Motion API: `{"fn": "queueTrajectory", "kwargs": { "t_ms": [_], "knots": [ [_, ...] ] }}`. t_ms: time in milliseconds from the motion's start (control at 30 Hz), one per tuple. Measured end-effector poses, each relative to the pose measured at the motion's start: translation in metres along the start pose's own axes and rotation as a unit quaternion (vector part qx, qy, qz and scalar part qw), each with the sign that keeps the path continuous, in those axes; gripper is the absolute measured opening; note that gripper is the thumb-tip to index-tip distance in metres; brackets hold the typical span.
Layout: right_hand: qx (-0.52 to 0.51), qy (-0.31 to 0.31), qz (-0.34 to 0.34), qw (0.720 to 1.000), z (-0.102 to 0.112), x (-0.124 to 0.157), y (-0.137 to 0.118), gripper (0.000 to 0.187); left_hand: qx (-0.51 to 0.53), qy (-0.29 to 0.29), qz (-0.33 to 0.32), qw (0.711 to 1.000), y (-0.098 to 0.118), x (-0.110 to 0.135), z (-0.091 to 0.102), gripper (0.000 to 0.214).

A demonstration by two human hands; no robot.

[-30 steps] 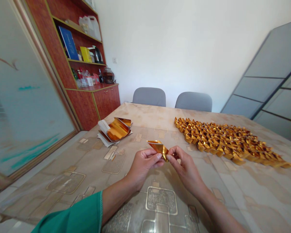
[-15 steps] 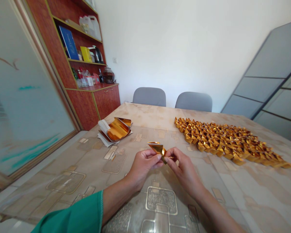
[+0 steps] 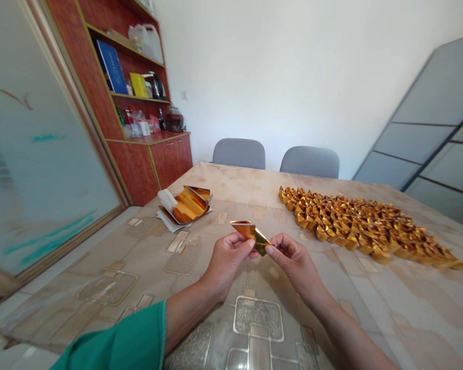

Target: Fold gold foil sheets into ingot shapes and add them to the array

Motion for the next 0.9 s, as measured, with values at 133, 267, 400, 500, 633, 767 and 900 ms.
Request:
{"fn": "queueTrajectory", "kwargs": {
  "t_ms": [133,267,400,500,633,767,900],
  "knots": [
    [0.007,-0.01,0.007,1.0,-0.0046,0.0026,-0.0001,0.029,-0.001,-0.015,-0.002,1.0,-0.0013,0.0007,-0.0005,0.024],
    [0.017,0.013,0.021,1.0,-0.0033,0.0039,0.003,0.028,0.019,-0.027,0.016,0.999,-0.005,0.0019,-0.0006,0.025],
    [0.01,0.018,0.019,1.0,-0.0005,0.0024,0.0029,0.028,0.046,-0.042,0.046,0.997,-0.0073,0.0016,-0.0012,0.025],
    [-0.027,-0.021,-0.007,0.999,-0.0033,0.0014,0.001,0.028,0.052,-0.042,0.052,0.996,-0.0068,0.0001,-0.0005,0.025],
    [-0.034,-0.044,-0.038,0.998,-0.0056,0.0014,0.0015,0.031,0.043,-0.016,0.029,0.999,-0.0039,-0.0013,0.0031,0.025],
    [-0.01,-0.02,-0.038,0.999,-0.0011,-0.0002,0.0062,0.035,0.033,-0.019,0.036,0.999,-0.0043,-0.0014,0.0039,0.027],
    [0.008,-0.011,-0.033,0.999,0.0028,-0.0016,0.0067,0.036,0.053,-0.018,0.077,0.996,-0.0074,-0.0023,0.0047,0.028]
  ]
}}
Point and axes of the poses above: each hand's wrist, its own x-axis away from the middle knuckle, its own z-axis out of the back of the hand, y = z × x, the point moved 5 cm from there along -x, towards the middle knuckle, and after that the axes turned 1 degree about -z, right-handed, at the moved point
